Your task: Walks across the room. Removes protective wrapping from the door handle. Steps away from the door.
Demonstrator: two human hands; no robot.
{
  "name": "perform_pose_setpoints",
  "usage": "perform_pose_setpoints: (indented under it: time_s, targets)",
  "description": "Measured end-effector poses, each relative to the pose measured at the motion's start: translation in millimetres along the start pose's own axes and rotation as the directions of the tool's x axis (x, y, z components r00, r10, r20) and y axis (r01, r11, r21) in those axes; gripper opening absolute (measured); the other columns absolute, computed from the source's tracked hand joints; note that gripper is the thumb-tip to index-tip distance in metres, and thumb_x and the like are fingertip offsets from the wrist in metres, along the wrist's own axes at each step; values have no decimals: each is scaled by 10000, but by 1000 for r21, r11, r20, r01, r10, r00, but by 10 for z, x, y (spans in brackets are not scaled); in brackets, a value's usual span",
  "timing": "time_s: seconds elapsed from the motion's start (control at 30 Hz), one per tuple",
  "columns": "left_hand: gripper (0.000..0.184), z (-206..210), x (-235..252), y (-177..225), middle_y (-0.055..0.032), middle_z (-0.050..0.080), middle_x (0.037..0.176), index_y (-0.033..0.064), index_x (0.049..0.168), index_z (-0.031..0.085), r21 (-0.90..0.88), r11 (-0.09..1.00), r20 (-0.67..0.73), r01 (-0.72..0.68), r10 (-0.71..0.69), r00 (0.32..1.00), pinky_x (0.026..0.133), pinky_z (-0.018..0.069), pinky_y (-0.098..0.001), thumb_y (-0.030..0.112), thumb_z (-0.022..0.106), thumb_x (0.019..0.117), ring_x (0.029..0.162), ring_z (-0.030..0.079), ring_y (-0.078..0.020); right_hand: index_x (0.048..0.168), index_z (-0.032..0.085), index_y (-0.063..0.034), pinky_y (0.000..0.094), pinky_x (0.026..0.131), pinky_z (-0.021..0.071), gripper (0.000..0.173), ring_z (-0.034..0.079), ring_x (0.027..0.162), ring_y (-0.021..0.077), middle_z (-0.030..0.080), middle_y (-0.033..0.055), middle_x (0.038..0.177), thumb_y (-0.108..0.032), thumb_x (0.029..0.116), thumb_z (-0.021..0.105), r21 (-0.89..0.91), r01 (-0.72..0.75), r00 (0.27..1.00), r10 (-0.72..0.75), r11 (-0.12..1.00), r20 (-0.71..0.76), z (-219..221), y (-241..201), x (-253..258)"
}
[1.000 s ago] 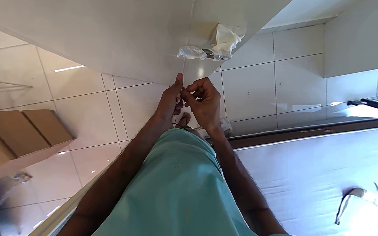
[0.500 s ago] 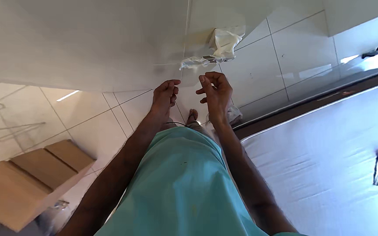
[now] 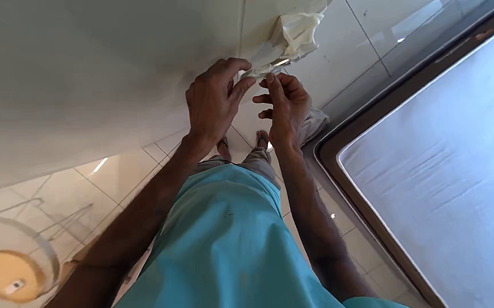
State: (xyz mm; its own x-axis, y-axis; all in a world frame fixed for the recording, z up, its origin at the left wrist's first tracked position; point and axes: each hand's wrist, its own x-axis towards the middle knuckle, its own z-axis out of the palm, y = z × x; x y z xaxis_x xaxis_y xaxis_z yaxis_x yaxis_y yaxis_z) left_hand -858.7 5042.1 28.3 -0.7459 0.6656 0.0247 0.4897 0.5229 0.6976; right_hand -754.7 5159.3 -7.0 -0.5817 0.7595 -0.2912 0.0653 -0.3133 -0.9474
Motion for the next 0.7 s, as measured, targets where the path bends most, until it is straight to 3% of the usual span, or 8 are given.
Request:
perform_pose_setpoints:
  time_s: [0.07,0.13,0.23,0.3,0.43,0.53,0.7]
  targets:
    - [298,-50,79,12,-24,635,856,160,1170,743,70,994,40,-87,85,996,602,435,-368,390,613,1031,638,519,-154,1106,651,-8,296,456,587,149,723,684,188,728,100,943,-112,1002,675,-96,142,985,-150,985,-85,74,49,-22]
    - [282,-85,127,31,-27,621,837,143,1148,737,126,983,76,-135,126,989,601,416,-375,362,600,1036,633,507,-161,1091,664,13,284,471,590,155,719,674,160,739,97,936,-97,987,693,-186,284,939,-312,941,-143,137,146,-5]
    - [279,-106,173,54,-14,605,820,151,1200,713,154,977,123,-149,131,984,601,409,-372,343,600,1033,635,504,-157,1016,708,28,270,504,598,100,710,657,135,741,100,909,-61,972,702,-228,397,882,-438,889,-172,191,250,13]
    - [319,-116,211,79,-5,636,882,186,1281,698,153,976,166,-153,127,978,620,438,-360,359,606,1030,665,531,-143,991,695,37,270,504,597,72,693,640,136,722,112,902,-28,959,701,-213,460,851,-497,862,-170,207,293,46]
    - [285,-90,257,120,-17,643,934,199,1250,722,200,962,208,-188,146,967,643,431,-385,339,583,1044,701,550,-160,916,680,40,243,501,564,37,634,631,112,637,102,847,9,935,671,-316,576,766,-633,754,-113,182,314,131]
    - [264,-60,258,89,-17,644,950,164,1213,717,159,968,204,-196,162,966,620,425,-343,324,593,1045,682,532,-136,898,702,49,207,478,501,56,598,629,95,643,130,883,20,929,666,-403,688,652,-758,604,-23,138,407,172]
    - [239,-28,223,76,7,628,911,148,1175,714,62,981,213,-185,168,963,612,419,-284,315,625,1031,669,508,-90,920,733,35,265,524,504,64,658,698,173,709,183,923,15,919,673,-464,818,432,-896,339,107,-31,606,232]
